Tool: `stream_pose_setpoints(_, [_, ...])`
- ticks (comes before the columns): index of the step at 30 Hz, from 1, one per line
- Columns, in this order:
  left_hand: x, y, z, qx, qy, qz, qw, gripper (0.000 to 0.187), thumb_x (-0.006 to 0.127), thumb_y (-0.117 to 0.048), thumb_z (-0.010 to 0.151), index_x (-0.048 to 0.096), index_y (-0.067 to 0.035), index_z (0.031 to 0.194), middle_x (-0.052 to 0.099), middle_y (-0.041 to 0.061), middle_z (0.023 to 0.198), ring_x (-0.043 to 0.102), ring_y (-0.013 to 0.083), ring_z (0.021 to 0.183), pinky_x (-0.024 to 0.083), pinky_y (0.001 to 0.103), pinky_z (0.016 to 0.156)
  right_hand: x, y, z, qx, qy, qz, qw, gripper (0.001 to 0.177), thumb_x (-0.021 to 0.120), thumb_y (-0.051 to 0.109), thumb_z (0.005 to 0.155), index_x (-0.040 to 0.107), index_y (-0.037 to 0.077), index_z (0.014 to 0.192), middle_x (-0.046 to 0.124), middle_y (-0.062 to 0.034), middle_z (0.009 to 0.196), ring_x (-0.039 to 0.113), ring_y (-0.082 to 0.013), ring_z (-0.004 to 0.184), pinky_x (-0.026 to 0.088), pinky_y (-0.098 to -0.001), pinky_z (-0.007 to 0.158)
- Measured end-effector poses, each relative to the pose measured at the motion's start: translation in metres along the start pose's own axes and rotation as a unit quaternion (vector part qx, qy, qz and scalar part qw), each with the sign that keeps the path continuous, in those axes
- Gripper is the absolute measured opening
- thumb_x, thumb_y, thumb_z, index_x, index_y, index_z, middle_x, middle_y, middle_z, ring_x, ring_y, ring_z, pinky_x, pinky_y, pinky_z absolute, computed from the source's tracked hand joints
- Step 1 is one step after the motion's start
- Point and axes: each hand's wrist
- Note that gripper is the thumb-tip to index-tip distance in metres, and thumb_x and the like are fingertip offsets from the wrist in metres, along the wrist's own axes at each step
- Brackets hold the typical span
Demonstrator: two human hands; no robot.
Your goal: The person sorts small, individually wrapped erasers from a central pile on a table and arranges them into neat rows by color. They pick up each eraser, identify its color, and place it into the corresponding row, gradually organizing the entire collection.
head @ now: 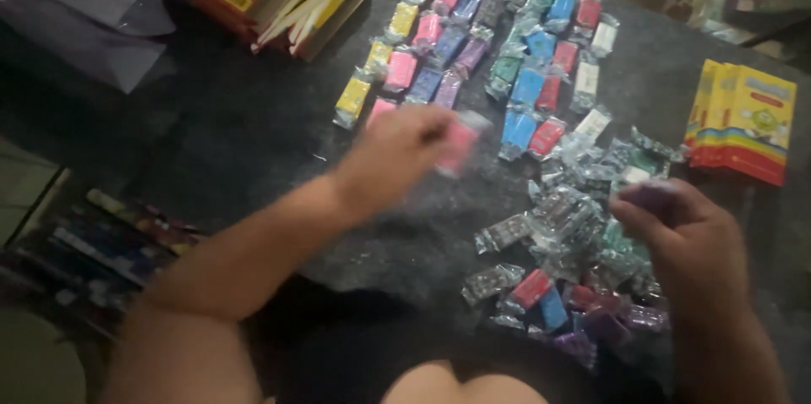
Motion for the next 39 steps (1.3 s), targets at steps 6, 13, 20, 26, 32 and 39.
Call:
stream_pose_setpoints(6, [-0.05,0.071,0.004,-0.145,-0.099,0.202,0.964,0.026,0.084,-0.025,0.087,0.064,-0.013,0.098,0.076,0.006,0.084,0.071,0.0243,0.079,0.051,0.04,0.07,0.0,-0.006,-0.014,0.027,-0.038,0.039,0.998,0.011,0.076,0.002,0.092,0.072,-0.001,0.102,0.071,-0.0138,0.092,0.062,-0.0227,0.08,0.053,-0.0354,0.074])
stream_pose_setpoints(13, [-0.044,0.104,0.011,-0.059,-0.087,0.299,0.948,0.029,0.073,-0.014,0.089,0.068,-0.011,0.118,0.074,0.013,0.088,0.068,0.0419,0.086,0.05,0.05,0.074,-0.001,-0.026,-0.012,0.002,-0.055,0.059,0.997,0.011,0.079,0.001,0.089,0.074,0.001,0.098,0.073,-0.0112,0.094,0.065,-0.0193,0.083,0.054,-0.0324,0.075])
stream_pose_setpoints(20, [-0.038,0.108,0.015,-0.129,-0.038,0.471,0.872,0.02,0.073,-0.032,0.093,0.067,-0.015,0.086,0.07,0.009,0.09,0.07,0.0373,0.083,0.052,0.052,0.065,-0.006,-0.016,-0.015,0.027,-0.06,0.035,0.997,0.011,0.079,0.004,0.089,0.075,0.003,0.099,0.073,-0.0098,0.093,0.064,-0.0199,0.082,0.052,-0.0342,0.075])
stream_pose_setpoints(26, [-0.04,0.078,-0.002,-0.053,-0.111,0.458,0.881,0.021,0.07,-0.033,0.099,0.066,-0.016,0.088,0.068,0.007,0.089,0.068,0.0334,0.074,0.052,0.049,0.06,-0.007,-0.023,-0.012,0.017,-0.054,0.04,0.998,0.009,0.077,0.006,0.092,0.072,0.002,0.099,0.072,-0.0114,0.09,0.065,-0.0228,0.079,0.053,-0.0372,0.074])
stream_pose_setpoints(32, [-0.008,0.031,-0.014,-0.002,-0.054,0.328,0.943,0.02,0.068,-0.028,0.102,0.066,-0.014,0.088,0.068,0.005,0.084,0.063,0.0248,0.066,0.048,0.043,0.052,-0.003,-0.006,-0.016,0.06,-0.07,0.07,0.993,0.011,0.061,0.008,0.091,0.07,0.005,0.083,0.072,-0.0058,0.091,0.063,-0.019,0.084,0.049,-0.0368,0.08])
stream_pose_setpoints(39, [0.066,0.035,-0.017,0.136,0.126,0.349,0.919,0.025,0.059,-0.033,0.101,0.064,-0.016,0.084,0.068,0.005,0.088,0.068,0.0304,0.078,0.052,0.046,0.058,0.001,-0.048,0.001,-0.014,-0.044,0.085,0.995,0.02,0.071,0.006,0.094,0.077,0.004,0.114,0.076,-0.0085,0.098,0.066,-0.0175,0.086,0.052,-0.0322,0.077])
Point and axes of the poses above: each hand's wrist, its own z-axis towards the middle knuckle, its own x-axis out of the palm, y = z × x
